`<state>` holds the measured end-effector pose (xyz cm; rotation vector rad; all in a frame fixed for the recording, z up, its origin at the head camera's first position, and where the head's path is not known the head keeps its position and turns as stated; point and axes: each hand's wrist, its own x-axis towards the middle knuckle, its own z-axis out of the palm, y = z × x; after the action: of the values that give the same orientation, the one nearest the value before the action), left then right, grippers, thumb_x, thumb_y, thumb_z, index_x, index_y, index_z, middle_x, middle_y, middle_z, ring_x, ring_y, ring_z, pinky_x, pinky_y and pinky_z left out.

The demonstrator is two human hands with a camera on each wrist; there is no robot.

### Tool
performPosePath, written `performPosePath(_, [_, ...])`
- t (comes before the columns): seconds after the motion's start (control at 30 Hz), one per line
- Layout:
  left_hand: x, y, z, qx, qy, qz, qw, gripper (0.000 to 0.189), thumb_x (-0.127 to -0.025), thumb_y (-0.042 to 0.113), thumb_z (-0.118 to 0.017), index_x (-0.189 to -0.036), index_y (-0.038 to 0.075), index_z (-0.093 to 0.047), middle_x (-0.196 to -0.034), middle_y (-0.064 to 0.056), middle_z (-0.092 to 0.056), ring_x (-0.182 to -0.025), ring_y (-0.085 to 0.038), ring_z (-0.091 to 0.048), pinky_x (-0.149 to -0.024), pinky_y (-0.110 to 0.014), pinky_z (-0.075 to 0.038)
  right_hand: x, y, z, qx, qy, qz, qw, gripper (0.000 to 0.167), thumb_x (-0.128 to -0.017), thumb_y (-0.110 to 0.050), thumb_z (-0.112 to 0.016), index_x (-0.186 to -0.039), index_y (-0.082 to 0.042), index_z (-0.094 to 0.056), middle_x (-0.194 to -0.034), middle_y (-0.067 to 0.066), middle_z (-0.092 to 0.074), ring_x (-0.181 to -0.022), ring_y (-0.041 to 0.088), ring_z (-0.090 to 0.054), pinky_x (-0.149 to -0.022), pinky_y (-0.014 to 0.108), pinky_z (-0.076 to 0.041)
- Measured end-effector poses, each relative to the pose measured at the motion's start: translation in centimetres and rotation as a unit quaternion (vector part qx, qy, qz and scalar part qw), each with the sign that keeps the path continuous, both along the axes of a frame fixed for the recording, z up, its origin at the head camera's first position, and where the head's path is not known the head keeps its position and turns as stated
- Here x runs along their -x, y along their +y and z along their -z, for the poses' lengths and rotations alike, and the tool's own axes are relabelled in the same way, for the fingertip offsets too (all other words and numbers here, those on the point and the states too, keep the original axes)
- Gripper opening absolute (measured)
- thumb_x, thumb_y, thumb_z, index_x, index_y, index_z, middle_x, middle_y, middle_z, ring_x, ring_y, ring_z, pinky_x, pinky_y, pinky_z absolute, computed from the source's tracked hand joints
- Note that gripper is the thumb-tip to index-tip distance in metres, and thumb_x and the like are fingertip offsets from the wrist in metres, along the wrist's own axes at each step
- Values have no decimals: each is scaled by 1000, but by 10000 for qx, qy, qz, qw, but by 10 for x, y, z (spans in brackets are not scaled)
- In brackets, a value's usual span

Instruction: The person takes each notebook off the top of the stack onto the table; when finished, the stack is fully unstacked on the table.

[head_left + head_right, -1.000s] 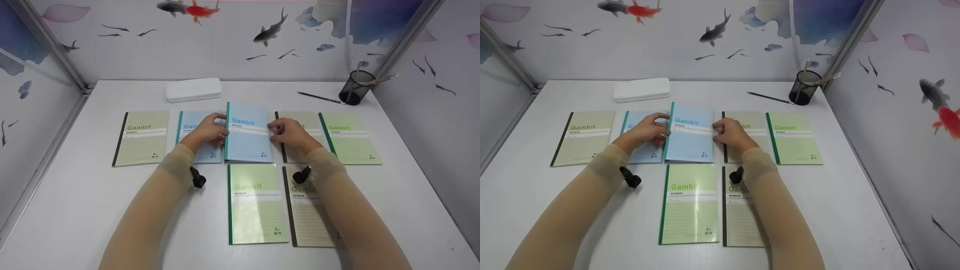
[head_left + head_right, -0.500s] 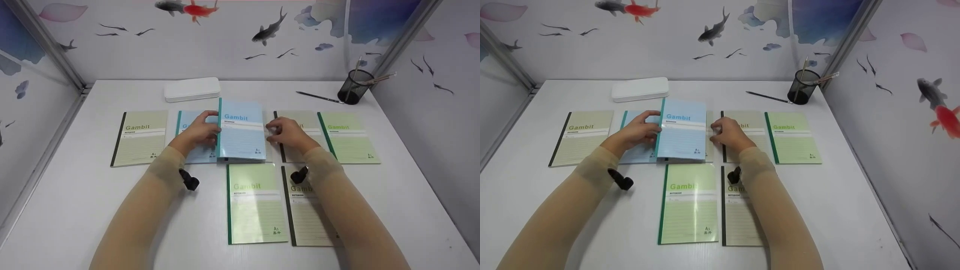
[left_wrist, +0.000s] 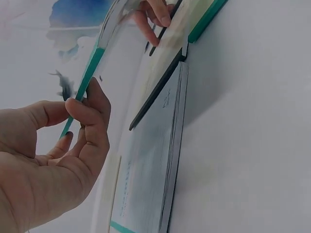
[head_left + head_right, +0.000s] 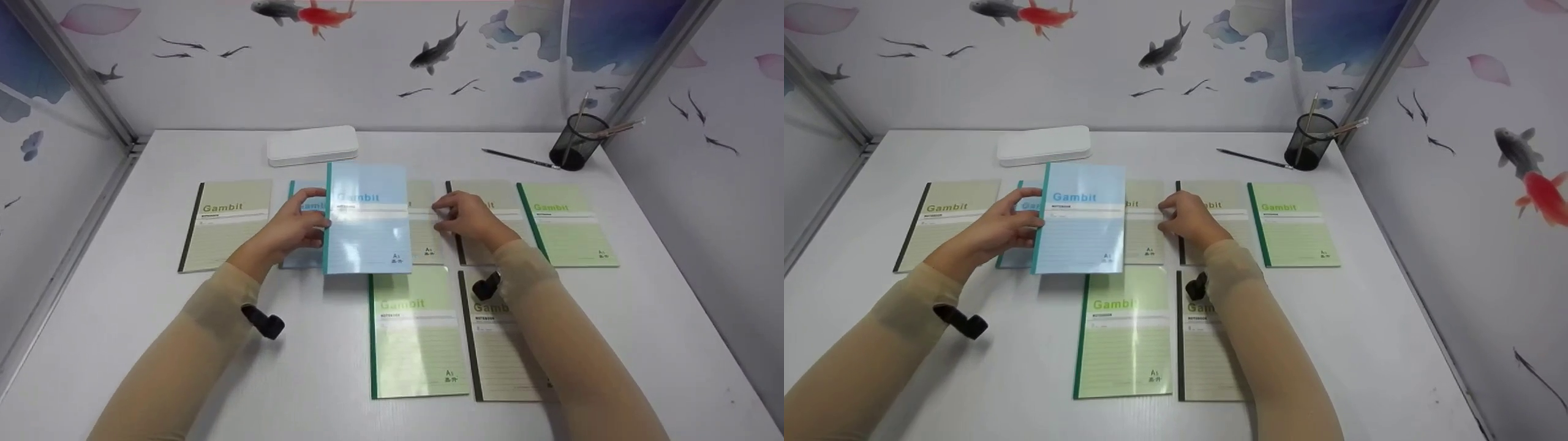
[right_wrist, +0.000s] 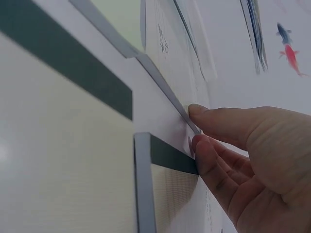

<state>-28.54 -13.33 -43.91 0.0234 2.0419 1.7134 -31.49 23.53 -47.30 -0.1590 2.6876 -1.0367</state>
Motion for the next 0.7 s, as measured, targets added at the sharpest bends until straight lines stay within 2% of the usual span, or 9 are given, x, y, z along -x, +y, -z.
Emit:
performPosePath(0.13, [-21, -16, 0, -24, 82, 47, 10000, 65, -98, 10, -60, -155, 24, -31, -115, -8, -67, -83, -18, -67, -73, -28, -58, -1, 0, 0, 0, 44, -13, 10000, 45, -91, -13, -79, -135, -15, -68, -140, 3, -57, -117, 25, -58, -98, 40, -56])
performPosePath(0.3, [-54, -37, 7, 28, 131, 121, 9998, 66, -99, 9, -61, -156, 22, -30, -116, -10, -64, -84, -20, -66, -74, -30, -59, -1, -2, 2, -115, 119, -133, 9998, 45, -92, -13, -79, -135, -13, -68, -141, 5, -57, -116, 25, -58, -97, 39, -56])
performPosePath(0.4, [-71, -49, 11, 45, 133, 157, 9998, 66, -98, 8, -62, -155, 19, -30, -113, -10, -61, -82, -19, -65, -74, -31, -60, -1, -4, 1, -111, 76, -60, 9999, 44, -92, -13, -79, -135, -14, -68, -141, 4, -57, -116, 24, -58, -97, 39, -56])
performPosePath(0.5, [-85, -60, 11, 99, 164, 214, 9996, 66, -99, 8, -62, -155, 17, -29, -113, -11, -63, -83, -20, -66, -74, -31, -60, -1, -5, 0, -97, 7, 47, 9999, 44, -92, -13, -79, -135, -15, -69, -141, 2, -57, -115, 23, -57, -97, 38, -56])
performPosePath(0.7, [-105, -72, 9, 286, 134, 373, 9988, 65, -99, 9, -63, -154, 16, -29, -117, -14, -68, -86, -23, -66, -73, -30, -59, -2, -5, -1, -109, -40, 80, 9999, 44, -92, -13, -79, -135, -15, -69, -142, 1, -56, -116, 22, -58, -96, 37, -57])
